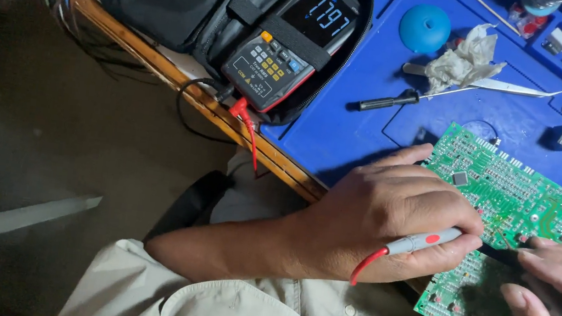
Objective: Testing electronic components on circuit boards using a multimeter and cleaning them with a brush.
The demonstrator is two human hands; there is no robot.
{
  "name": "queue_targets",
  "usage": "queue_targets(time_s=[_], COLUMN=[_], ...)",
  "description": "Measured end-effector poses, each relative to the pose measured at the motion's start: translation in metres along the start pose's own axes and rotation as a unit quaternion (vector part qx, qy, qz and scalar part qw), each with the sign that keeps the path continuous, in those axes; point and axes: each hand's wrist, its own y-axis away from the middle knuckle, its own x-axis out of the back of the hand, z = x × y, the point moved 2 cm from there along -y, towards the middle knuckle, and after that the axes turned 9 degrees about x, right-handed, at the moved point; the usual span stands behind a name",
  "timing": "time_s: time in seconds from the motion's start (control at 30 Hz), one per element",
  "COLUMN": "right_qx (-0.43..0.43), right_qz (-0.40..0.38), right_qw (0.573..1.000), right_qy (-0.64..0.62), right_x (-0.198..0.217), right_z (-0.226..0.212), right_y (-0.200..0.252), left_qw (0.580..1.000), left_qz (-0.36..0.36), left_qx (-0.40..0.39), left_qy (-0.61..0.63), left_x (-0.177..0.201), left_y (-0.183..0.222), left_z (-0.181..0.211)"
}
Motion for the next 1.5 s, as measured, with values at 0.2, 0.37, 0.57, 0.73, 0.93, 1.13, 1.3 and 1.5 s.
queue_targets(time_s=[0.2,0.37,0.57,0.73,0.93,1.13,1.3,1.5], right_qx=[-0.005,-0.018,-0.011,0.07,0.082,0.112,0.119,0.119], right_qz=[-0.012,-0.036,0.001,0.037,0.094,-0.014,-0.003,0.017], right_qw=[1.0,0.999,1.0,0.996,0.991,0.993,0.992,0.992], right_qy=[0.005,0.03,0.023,-0.029,-0.049,-0.025,-0.036,-0.044], right_x=[0.003,0.011,0.024,0.052,0.048,0.057,0.052,0.037], right_z=[-0.011,-0.036,-0.073,-0.03,-0.009,-0.008,-0.014,-0.025], right_y=[-0.01,-0.035,-0.043,0.013,0.069,0.08,0.083,0.065], left_qw=[1.0,1.0,0.995,0.992,0.977,0.964,0.959,0.963], left_qz=[-0.001,-0.02,-0.061,-0.017,-0.136,-0.187,-0.183,-0.171], left_qx=[-0.002,0.007,-0.056,-0.052,-0.075,-0.136,-0.185,-0.169], left_qy=[0.0,0.021,-0.053,-0.115,-0.147,-0.129,-0.114,-0.119], left_x=[0.001,0.004,-0.008,-0.008,0.0,-0.045,-0.066,-0.063], left_y=[0.0,-0.005,-0.009,0.007,0.023,0.029,0.029,0.031], left_z=[0.0,0.001,0.002,0.001,0.012,0.048,0.043,0.042])
